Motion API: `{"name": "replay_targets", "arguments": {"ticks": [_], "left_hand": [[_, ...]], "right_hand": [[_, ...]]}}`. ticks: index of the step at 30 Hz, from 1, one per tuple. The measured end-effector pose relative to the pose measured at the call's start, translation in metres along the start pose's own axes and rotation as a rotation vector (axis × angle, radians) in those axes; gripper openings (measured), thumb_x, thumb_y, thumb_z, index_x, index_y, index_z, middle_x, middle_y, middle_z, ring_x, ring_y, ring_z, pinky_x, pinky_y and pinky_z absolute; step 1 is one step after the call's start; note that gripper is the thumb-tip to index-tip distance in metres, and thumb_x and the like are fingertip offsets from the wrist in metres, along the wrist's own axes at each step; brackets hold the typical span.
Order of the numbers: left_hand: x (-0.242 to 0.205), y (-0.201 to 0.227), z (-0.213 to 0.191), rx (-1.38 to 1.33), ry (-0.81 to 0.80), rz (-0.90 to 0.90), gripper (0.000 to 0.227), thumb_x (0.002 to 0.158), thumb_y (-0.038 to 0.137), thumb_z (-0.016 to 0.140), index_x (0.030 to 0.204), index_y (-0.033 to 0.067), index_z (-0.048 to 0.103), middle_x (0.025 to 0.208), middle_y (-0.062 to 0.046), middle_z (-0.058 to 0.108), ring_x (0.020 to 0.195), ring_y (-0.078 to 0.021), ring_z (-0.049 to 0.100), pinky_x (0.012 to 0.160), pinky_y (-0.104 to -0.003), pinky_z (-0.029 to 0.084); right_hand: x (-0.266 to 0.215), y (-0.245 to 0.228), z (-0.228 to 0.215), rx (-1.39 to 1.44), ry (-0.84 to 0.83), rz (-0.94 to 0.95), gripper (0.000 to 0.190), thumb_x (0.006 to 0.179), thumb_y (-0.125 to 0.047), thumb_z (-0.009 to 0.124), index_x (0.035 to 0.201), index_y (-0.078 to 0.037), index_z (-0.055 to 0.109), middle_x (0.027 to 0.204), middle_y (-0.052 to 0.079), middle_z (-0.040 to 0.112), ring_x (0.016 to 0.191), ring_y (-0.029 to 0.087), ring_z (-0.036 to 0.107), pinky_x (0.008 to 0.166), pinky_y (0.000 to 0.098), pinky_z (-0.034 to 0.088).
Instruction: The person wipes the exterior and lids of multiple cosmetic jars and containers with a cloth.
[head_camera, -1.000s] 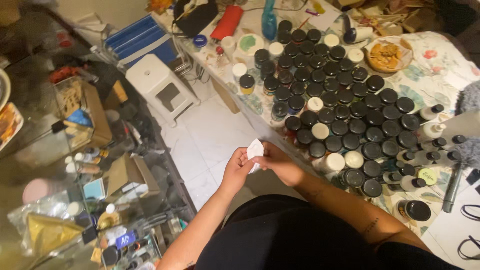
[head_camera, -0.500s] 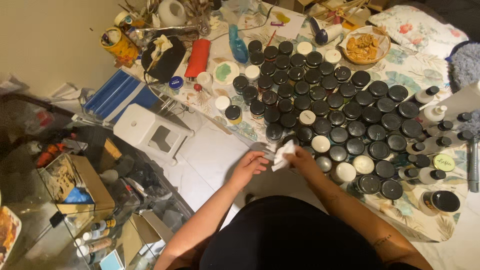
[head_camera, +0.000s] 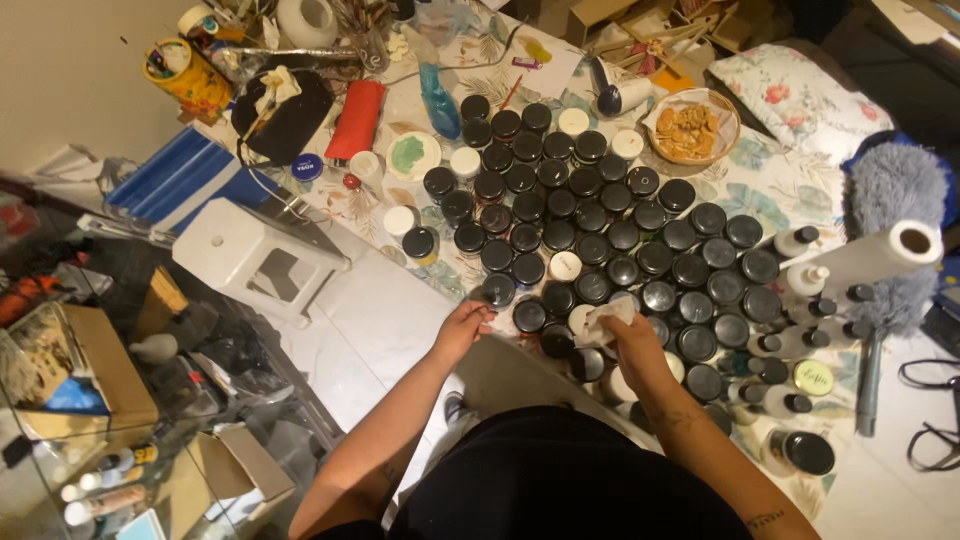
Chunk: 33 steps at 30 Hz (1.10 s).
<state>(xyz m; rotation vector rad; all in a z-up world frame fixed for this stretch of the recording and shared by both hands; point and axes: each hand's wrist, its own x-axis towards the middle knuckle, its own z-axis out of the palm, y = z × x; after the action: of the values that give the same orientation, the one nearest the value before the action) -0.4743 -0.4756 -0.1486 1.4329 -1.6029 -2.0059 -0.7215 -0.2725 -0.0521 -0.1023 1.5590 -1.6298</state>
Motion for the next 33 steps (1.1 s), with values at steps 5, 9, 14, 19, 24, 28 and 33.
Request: {"name": "replay_targets", "arguments": {"ticks": [5, 9, 14, 19, 24, 28, 33], "left_hand": [[0.063, -0.005, 0.002, 0.157, 0.108, 0.102, 0.026, 0.098, 0.034, 0.066, 0.12, 0.0218, 0.072, 0.105, -0.005, 0.077, 0.1, -0.0171, 0.074, 0.087, -0.03, 0.057], [0.065, 0.058, -0.018, 0.305, 0.228, 0.181, 0.025, 0.096, 0.032, 0.065, 0.119, 0.0258, 0.074, 0.113, -0.008, 0.074, 0.117, -0.0287, 0.067, 0.102, -0.042, 0.053], [0.136, 0.094, -0.068, 0.313, 0.296, 0.266, 0.021, 0.096, 0.024, 0.064, 0.114, 0.0215, 0.075, 0.107, -0.007, 0.075, 0.108, -0.0281, 0.07, 0.096, -0.043, 0.055], [0.209, 0.146, -0.112, 0.439, 0.27, 0.351, 0.017, 0.096, 0.022, 0.064, 0.109, 0.0173, 0.074, 0.107, -0.012, 0.072, 0.108, -0.0337, 0.069, 0.094, -0.046, 0.056], [0.293, 0.164, -0.146, 0.977, 0.128, 0.135, 0.047, 0.09, 0.048, 0.07, 0.133, 0.0326, 0.058, 0.139, 0.0, 0.052, 0.129, -0.0321, 0.058, 0.107, -0.05, 0.051], [0.266, 0.19, -0.149, 1.109, -0.026, 0.095, 0.059, 0.091, 0.051, 0.067, 0.145, 0.0317, 0.052, 0.148, -0.002, 0.05, 0.137, -0.0342, 0.054, 0.114, -0.052, 0.045], [0.245, 0.208, -0.15, 1.351, -0.253, 0.058, 0.092, 0.092, 0.029, 0.063, 0.165, 0.0379, 0.007, 0.171, 0.006, 0.009, 0.154, -0.0337, 0.029, 0.123, -0.057, 0.032]], "right_hand": [[0.015, -0.01, -0.027, -0.053, -0.012, -0.019, 0.015, 0.084, -0.001, 0.073, 0.099, 0.001, 0.069, 0.081, 0.01, 0.062, 0.07, 0.02, 0.063, 0.068, 0.0369, 0.056], [0.024, -0.014, -0.014, -0.113, -0.029, -0.016, 0.011, 0.084, 0.0, 0.074, 0.094, -0.001, 0.07, 0.078, 0.007, 0.062, 0.068, 0.018, 0.063, 0.065, 0.0348, 0.055], [0.055, -0.015, 0.028, -0.122, -0.006, -0.033, 0.01, 0.084, 0.0, 0.074, 0.092, 0.001, 0.068, 0.077, 0.01, 0.061, 0.068, 0.02, 0.062, 0.064, 0.0367, 0.053], [0.092, -0.012, 0.085, -0.073, 0.092, -0.068, 0.009, 0.085, -0.002, 0.073, 0.091, 0.0, 0.067, 0.077, 0.006, 0.058, 0.068, 0.018, 0.056, 0.064, 0.0362, 0.049], [0.112, -0.004, 0.147, -0.035, 0.143, -0.058, 0.009, 0.086, -0.004, 0.075, 0.088, -0.002, 0.066, 0.076, 0.006, 0.059, 0.069, 0.017, 0.055, 0.066, 0.0354, 0.05], [0.113, -0.01, 0.17, -0.047, 0.163, -0.035, 0.01, 0.086, -0.005, 0.074, 0.092, -0.002, 0.066, 0.081, 0.003, 0.055, 0.074, 0.017, 0.054, 0.069, 0.0354, 0.049], [0.117, -0.014, 0.176, -0.037, 0.157, -0.001, 0.009, 0.086, -0.003, 0.075, 0.088, -0.003, 0.067, 0.077, 0.0, 0.058, 0.07, 0.013, 0.053, 0.066, 0.0293, 0.046]]}}
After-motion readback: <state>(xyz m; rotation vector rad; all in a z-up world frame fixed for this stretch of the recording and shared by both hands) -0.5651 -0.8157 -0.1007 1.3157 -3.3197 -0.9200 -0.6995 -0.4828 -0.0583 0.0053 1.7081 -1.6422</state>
